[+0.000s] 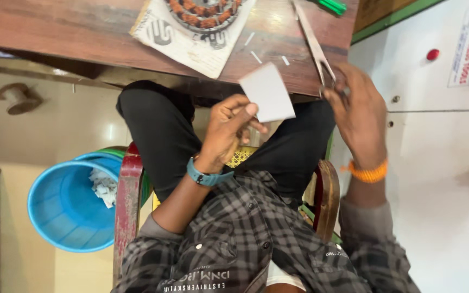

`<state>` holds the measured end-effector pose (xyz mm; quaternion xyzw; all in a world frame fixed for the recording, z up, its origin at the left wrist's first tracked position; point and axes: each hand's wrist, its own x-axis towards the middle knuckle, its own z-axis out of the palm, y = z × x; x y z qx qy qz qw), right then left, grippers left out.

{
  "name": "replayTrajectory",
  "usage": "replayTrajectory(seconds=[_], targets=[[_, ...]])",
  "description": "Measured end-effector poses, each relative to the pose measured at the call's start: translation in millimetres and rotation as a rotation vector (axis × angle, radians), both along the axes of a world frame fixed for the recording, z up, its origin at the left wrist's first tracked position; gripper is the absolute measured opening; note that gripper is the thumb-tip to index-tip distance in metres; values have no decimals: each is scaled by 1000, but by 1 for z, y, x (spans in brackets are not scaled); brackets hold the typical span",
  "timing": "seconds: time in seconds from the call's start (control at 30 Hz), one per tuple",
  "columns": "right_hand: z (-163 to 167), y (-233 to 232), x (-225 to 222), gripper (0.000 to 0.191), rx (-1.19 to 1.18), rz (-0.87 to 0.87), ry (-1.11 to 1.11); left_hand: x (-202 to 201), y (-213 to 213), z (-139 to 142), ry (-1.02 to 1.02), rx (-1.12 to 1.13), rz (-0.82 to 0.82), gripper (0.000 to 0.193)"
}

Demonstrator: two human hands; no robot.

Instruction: The person works on an electric motor stator with copper windings on a workbench. They cut small white paper strips with scissors, fold and shape the strips by hand, and press the paper pieces into the gaps between the stator coils as slot insulation, repeating this for successive slots.

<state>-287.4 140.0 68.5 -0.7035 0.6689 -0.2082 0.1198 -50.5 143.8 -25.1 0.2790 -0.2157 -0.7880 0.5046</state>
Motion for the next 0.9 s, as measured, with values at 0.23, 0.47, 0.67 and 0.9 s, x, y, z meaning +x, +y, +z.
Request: replayTrajectory(seconds=[0.23, 0.47, 0.67, 0.9], targets=[[-22, 30, -28, 74, 370, -200, -499, -13, -3, 11, -398, -176, 77, 21], [-82, 85, -36, 44, 778, 85, -1086, -12, -35, 39, -451, -302, 192, 18], [-96, 88, 6, 77, 1026, 211, -1014, -19, -30, 26, -588, -253, 171, 19], [-77, 48, 18, 78, 1007, 245, -1115, -13, -27, 17, -608, -262, 181, 19]])
